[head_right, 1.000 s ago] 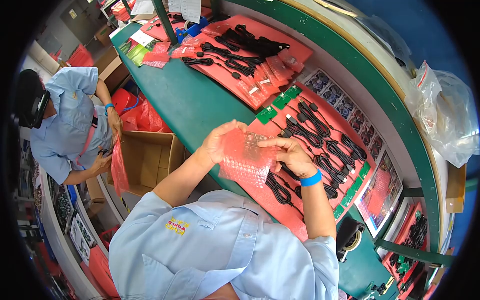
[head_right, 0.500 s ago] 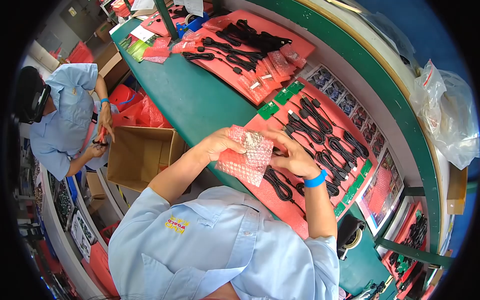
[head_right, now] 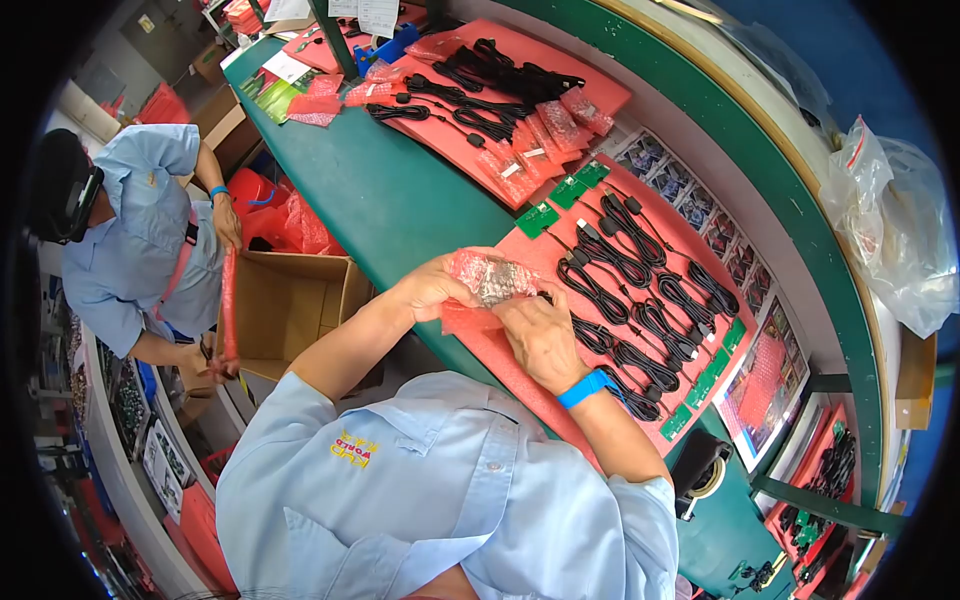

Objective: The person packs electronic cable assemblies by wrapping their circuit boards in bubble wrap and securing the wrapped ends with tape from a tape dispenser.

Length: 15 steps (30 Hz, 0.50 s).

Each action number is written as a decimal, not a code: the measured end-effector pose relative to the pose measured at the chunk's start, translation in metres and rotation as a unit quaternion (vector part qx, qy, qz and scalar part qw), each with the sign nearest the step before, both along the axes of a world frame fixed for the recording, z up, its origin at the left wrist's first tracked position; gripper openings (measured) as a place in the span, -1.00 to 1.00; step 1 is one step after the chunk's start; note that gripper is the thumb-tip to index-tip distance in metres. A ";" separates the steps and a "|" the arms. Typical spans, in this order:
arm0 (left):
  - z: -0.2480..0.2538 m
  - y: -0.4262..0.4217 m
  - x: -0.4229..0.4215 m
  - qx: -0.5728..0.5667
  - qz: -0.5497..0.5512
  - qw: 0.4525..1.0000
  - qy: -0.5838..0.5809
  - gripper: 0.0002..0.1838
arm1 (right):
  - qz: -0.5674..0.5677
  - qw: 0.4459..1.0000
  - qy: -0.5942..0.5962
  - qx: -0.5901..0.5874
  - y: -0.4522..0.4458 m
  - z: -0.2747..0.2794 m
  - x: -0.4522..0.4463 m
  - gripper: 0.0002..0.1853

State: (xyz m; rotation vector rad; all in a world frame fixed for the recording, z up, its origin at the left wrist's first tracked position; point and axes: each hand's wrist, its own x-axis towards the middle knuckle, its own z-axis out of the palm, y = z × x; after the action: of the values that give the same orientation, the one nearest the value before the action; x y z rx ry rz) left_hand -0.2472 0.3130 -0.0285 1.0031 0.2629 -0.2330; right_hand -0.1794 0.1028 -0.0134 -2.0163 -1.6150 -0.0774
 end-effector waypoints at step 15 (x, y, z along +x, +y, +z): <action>0.036 -0.006 -0.005 -0.051 -0.063 0.996 -0.038 -0.37 | -0.158 0.948 0.213 0.179 0.019 0.022 -0.003 -0.90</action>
State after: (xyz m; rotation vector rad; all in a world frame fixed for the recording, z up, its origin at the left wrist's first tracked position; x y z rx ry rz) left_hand -0.2520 0.3072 0.0079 0.9269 0.1164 -0.3191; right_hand -0.1829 0.1220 0.0084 -1.8295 -0.9295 -0.0445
